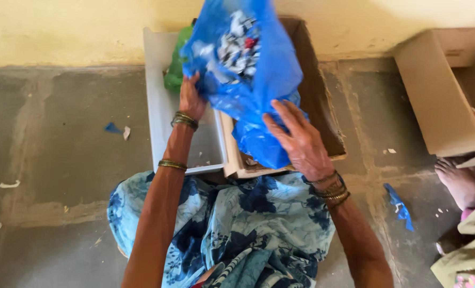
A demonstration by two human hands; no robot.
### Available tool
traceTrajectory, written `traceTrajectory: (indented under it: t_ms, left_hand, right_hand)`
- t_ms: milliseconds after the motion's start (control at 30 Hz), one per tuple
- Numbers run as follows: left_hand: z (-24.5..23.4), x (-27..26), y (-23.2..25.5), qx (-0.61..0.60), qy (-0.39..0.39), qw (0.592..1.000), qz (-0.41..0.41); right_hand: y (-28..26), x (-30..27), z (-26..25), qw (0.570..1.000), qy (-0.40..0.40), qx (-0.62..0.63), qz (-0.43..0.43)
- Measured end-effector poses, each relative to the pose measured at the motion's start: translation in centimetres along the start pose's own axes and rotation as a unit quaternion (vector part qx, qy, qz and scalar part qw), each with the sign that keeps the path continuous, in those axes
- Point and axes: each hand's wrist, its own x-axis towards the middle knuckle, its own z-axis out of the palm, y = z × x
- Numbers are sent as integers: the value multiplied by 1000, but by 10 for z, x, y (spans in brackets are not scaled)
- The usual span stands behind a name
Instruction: The person sits on the floor and sorts small pieces of paper and plastic from a white tray into a cardboard box lined with a blue plastic bag. They handle items one at a time, occasionally adjusting the bag and continuing to transfer materials.
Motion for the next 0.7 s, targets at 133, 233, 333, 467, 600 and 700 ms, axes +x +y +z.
traceTrajectory:
  t_ms: [133, 233, 333, 467, 600, 700]
  left_hand:
    - [-96, -31, 28, 138, 205, 962, -115]
    - [-121, -82, 69, 179, 161, 969, -50]
    - [-103, -124, 107, 141, 121, 980, -69]
    - [-62, -163, 140, 234, 101, 967, -3]
    - [-38, -184, 146, 400, 130, 905, 63]
    - [-37, -185, 142, 507, 138, 846, 91]
  right_hand:
    - [-27, 48, 38, 982, -70, -95, -148]
    - [-58, 68, 72, 932, -64, -236, -268]
    - [-83, 71, 111, 910, -11, -256, -325]
    - [-105, 69, 181, 916, -39, -203, -343]
    - [-135, 79, 247, 919, -244, -119, -287]
    - [-135, 86, 249, 949, -158, -27, -271]
